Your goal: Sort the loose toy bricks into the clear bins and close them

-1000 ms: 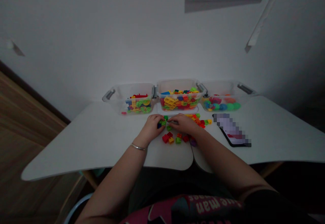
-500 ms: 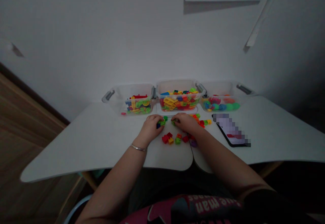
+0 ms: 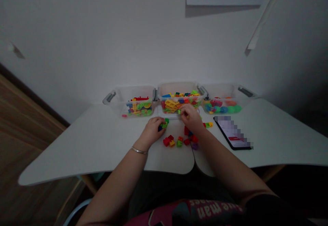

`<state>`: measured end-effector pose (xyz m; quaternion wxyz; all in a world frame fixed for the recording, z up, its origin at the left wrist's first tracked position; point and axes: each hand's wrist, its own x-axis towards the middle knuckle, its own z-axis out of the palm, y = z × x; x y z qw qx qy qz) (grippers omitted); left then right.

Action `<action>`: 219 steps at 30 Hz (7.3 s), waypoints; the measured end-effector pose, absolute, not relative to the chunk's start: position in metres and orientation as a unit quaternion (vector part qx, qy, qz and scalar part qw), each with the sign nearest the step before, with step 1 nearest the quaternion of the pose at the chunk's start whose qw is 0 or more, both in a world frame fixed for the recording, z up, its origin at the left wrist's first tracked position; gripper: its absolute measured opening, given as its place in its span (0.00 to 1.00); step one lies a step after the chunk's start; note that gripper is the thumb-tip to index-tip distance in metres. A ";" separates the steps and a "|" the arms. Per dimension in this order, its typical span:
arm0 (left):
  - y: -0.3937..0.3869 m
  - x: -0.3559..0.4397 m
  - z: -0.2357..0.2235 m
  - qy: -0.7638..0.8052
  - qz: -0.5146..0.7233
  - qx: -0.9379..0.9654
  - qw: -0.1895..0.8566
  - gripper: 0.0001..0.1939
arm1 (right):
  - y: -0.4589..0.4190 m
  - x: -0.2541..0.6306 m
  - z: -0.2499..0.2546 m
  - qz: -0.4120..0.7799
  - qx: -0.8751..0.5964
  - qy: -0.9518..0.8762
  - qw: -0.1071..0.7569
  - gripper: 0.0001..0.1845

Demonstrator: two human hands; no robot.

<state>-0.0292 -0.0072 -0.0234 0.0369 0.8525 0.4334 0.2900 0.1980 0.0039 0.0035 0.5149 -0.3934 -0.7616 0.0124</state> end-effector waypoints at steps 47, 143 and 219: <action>-0.008 -0.029 -0.023 0.467 0.282 0.837 0.043 0.18 | 0.003 0.191 0.018 -0.080 -0.392 -0.812 0.424 0.23; -0.006 -0.030 -0.025 0.424 0.277 0.861 0.040 0.15 | 0.022 0.208 0.040 -0.168 -0.540 -0.760 0.321 0.29; -0.008 -0.030 -0.023 0.443 0.286 0.848 0.061 0.11 | 0.004 0.211 0.034 -0.060 -0.459 -0.678 0.571 0.13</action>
